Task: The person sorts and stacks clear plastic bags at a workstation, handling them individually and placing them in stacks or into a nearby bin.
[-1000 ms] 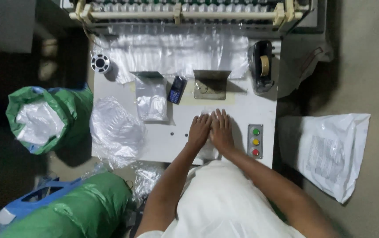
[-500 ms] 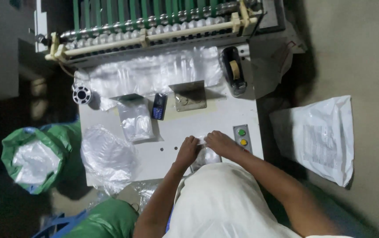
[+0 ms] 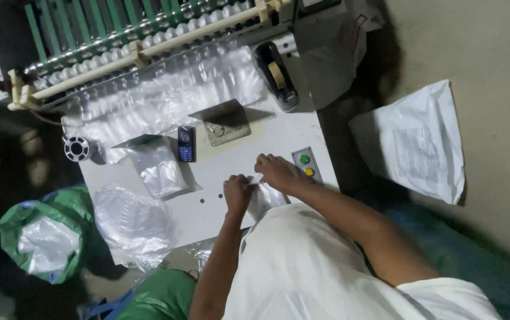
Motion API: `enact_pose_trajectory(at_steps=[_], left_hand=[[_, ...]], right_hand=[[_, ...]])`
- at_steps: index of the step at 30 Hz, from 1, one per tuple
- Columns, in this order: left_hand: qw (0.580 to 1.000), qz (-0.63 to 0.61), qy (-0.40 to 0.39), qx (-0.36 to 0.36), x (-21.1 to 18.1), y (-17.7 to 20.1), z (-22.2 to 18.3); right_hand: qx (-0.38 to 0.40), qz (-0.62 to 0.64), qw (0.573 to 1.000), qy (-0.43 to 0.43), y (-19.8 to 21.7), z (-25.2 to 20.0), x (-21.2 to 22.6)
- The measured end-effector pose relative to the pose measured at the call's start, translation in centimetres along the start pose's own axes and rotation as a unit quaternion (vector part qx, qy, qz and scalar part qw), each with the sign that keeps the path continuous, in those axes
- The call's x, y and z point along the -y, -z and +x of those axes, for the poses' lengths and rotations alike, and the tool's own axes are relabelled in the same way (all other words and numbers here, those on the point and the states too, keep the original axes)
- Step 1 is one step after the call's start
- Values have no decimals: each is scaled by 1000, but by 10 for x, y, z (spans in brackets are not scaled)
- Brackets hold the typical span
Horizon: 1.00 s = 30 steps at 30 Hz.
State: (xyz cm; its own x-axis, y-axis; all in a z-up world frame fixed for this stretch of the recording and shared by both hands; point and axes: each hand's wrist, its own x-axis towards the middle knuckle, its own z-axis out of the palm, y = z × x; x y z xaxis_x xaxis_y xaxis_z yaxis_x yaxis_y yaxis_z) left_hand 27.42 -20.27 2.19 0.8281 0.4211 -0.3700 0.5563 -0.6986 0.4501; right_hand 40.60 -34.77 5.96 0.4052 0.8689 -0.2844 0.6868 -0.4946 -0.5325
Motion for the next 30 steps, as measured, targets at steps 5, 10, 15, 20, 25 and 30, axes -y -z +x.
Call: enact_pose_trajectory(at_steps=[5, 10, 15, 20, 25, 30], left_hand=[[858, -479, 154, 100, -1, 29, -24], [876, -463, 128, -40, -41, 97, -62], [964, -185, -73, -178, -77, 142, -72], [969, -134, -105, -179, -67, 124, -64], [969, -156, -79, -172, -60, 110, -69], [976, -125, -101, -150, -68, 108, -65]], right_hand=[[56, 340, 930, -127, 30, -14, -24], [-232, 436, 842, -219, 70, 11, -87], [-318, 295, 837, -333, 98, 73, -188], [-356, 234, 881, -206, 112, 61, -165], [-352, 163, 905, -175, 111, 12, -115], [-217, 86, 877, -419, 133, -15, -88]])
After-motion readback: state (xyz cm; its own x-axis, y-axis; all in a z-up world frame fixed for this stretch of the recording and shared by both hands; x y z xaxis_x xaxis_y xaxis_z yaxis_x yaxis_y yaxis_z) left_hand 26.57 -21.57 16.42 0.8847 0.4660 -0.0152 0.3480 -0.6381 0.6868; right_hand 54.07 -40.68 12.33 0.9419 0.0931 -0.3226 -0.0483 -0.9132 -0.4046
